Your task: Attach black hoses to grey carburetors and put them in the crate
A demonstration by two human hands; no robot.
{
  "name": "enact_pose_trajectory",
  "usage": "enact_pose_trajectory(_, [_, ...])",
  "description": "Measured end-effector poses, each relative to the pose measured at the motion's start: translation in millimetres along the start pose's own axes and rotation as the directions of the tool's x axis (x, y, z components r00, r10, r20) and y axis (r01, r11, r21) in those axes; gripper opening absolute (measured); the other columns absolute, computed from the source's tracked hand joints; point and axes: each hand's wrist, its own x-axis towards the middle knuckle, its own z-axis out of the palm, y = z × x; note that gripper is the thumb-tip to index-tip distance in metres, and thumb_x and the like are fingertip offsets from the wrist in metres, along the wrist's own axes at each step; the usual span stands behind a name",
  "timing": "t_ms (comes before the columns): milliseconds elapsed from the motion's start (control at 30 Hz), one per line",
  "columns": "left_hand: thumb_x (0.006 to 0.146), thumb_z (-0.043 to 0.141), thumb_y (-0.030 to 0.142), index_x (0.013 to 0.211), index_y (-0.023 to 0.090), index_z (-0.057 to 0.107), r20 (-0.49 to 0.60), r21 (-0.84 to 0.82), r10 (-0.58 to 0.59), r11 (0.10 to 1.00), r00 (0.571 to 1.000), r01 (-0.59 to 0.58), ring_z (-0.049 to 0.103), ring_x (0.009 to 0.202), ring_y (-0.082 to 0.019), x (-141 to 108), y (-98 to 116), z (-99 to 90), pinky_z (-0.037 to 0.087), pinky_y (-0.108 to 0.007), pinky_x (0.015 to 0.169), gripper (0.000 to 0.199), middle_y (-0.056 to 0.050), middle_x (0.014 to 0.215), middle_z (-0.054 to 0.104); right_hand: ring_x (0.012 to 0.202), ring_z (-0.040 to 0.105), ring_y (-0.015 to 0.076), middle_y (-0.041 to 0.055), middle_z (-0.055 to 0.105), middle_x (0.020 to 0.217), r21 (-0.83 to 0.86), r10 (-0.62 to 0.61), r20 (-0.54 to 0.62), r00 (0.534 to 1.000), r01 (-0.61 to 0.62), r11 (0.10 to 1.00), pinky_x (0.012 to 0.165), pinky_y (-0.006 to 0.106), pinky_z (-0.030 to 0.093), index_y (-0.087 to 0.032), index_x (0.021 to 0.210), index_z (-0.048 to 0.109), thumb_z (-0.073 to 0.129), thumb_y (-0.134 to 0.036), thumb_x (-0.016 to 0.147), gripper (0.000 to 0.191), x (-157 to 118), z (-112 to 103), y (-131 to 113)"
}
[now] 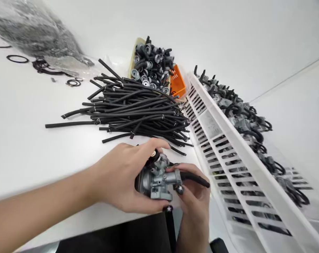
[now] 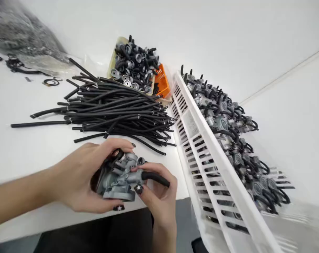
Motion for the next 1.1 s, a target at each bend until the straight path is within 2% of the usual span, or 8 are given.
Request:
enact_pose_trajectory(200, [0.064,0.060,0.058,0.125,0.029,0.034,-0.019,-0.011,0.029,1.000,0.999,-0.029,0.064,0.052,-0.023,0.0,1.6,0.3,0.046,-0.035,0.044,0.072,-0.003,0.086,0.068,0.084,0.068,0.0205,0.0044,0.072,0.090,-0.012,-0.006,-0.008,1.000,0.006,1.000,0.072,0.030,0.055,-0.028,0.109,0.068,0.073,-0.027,0.077,0.033,-2.7,0.6,3.4])
enact_pose_trajectory(367, [0.065,0.059,0.058,0.125,0.029,0.033,-0.029,0.003,0.062,0.998,0.998,-0.062,0.060,0.047,-0.021,1.1,3.9,0.1,0.042,-0.034,0.041,0.071,0.000,0.078,0.066,0.082,0.064,0.0183,0.0032,0.071,0.089,-0.038,-0.052,0.019,0.998,0.053,0.998,0.069,0.028,0.052,-0.030,0.104,0.070,0.073,-0.027,0.077,0.027,-2.5,1.0,1.8])
enact_pose_trajectory(500, [0.066,0.058,0.059,0.125,0.029,0.034,-0.033,0.009,0.068,0.998,0.997,-0.067,0.062,0.049,-0.021,0.9,4.1,0.2,0.043,-0.034,0.042,0.071,-0.002,0.083,0.068,0.081,0.061,0.0170,0.0022,0.070,0.088,-0.025,-0.076,0.032,0.997,0.077,0.997,0.069,0.027,0.049,-0.031,0.102,0.071,0.073,-0.026,0.078,0.025,-0.8,1.8,1.7])
enact_pose_trajectory(733, [0.067,0.057,0.059,0.125,0.028,0.035,-0.031,0.019,0.042,0.999,0.999,-0.041,0.059,0.046,-0.020,-0.3,4.4,1.0,0.042,-0.034,0.042,0.069,0.000,0.075,0.066,0.084,0.061,0.0183,0.0044,0.068,0.091,-0.017,-0.050,0.042,0.998,0.051,0.999,0.073,0.029,0.049,-0.027,0.099,0.071,0.071,-0.029,0.078,0.021,-0.8,2.9,-0.5])
enact_pose_trajectory(900, [0.067,0.060,0.056,0.123,0.026,0.034,-0.024,0.042,0.015,0.999,1.000,-0.014,0.061,0.049,-0.019,-0.2,6.7,-0.1,0.044,-0.033,0.045,0.068,-0.001,0.081,0.068,0.087,0.062,0.0208,0.0064,0.068,0.093,0.031,-0.020,0.051,0.999,0.019,0.999,0.075,0.031,0.050,-0.024,0.100,0.071,0.068,-0.031,0.079,0.022,0.0,2.7,-3.4])
enact_pose_trajectory(1100, [0.066,0.060,0.056,0.124,0.028,0.034,-0.015,0.038,0.017,0.999,1.000,-0.016,0.061,0.049,-0.020,0.1,7.2,-0.3,0.044,-0.033,0.045,0.070,0.000,0.080,0.068,0.086,0.064,0.0216,0.0069,0.068,0.091,0.007,-0.010,0.032,0.999,0.010,1.000,0.074,0.032,0.051,-0.024,0.098,0.071,0.068,-0.028,0.079,0.019,-0.7,2.1,-4.5])
